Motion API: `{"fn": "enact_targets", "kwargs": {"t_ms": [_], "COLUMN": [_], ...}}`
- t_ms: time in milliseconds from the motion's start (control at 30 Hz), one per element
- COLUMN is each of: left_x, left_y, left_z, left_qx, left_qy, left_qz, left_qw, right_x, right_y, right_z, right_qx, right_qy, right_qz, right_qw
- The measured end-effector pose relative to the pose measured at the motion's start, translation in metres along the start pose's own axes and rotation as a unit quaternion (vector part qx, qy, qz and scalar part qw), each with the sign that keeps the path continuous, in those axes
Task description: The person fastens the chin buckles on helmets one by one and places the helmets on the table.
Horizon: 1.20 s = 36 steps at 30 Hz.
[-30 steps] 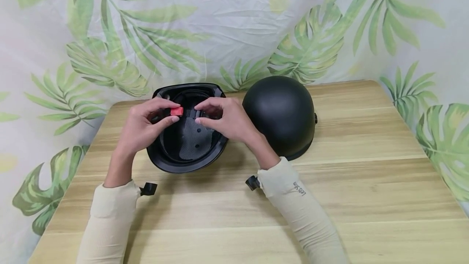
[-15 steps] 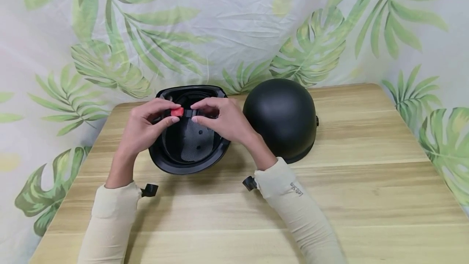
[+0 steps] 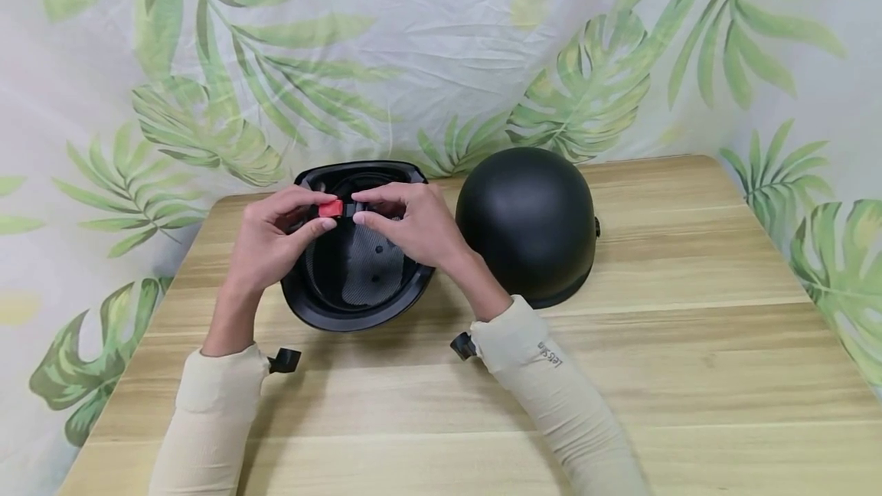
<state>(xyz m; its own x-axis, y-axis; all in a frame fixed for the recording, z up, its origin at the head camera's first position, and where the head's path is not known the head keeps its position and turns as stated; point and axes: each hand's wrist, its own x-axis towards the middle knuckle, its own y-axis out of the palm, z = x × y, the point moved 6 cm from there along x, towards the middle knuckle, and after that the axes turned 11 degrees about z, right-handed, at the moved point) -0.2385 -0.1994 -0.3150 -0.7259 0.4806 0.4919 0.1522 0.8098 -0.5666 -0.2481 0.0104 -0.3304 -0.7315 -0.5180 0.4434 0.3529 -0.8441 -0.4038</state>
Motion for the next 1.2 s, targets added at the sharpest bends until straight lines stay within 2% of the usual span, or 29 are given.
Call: {"fn": "enact_targets", "kwargs": {"t_ms": [433,600,733,867,1033,1100,1200], "left_x": [0.0001,-0.0004,-0.0017,-0.0029,-0.0034,-0.0034,-0.0036], "left_y": [0.0033,0.0025,-0.0003,-0.0026,-0.0032,-0.0035,-0.0040], "left_z": [-0.0024,0.0005,0.0020,0.0011,0.0004,0.0005,0.0006], "left_qx": [0.002,-0.004,-0.016,-0.023,-0.068,-0.076,-0.064], "left_qy": [-0.001,-0.027,-0.045,-0.047,-0.046,-0.045,-0.038], "left_qz": [-0.009,-0.015,-0.016,-0.002,0.028,0.030,0.024], "left_qw": [1.0000,0.9995,0.9987,0.9986,0.9963,0.9956,0.9969], "right_x": [-0.0008,-0.0010,-0.0011,-0.0009,-0.0006,-0.0005,-0.0010], "right_y": [0.0005,-0.0007,-0.0017,-0.0021,-0.0020,-0.0020,-0.0020], "right_z": [-0.0004,-0.0036,-0.0027,-0.0015,-0.0034,-0.0040,-0.0043], "right_qx": [-0.013,0.012,0.026,0.033,0.033,0.033,0.034], "right_qy": [0.009,0.033,0.030,0.018,0.024,0.028,0.030], "right_qz": [-0.012,-0.015,-0.001,0.010,0.009,0.006,0.003], "right_qw": [0.9998,0.9993,0.9992,0.9993,0.9991,0.9990,0.9990]}}
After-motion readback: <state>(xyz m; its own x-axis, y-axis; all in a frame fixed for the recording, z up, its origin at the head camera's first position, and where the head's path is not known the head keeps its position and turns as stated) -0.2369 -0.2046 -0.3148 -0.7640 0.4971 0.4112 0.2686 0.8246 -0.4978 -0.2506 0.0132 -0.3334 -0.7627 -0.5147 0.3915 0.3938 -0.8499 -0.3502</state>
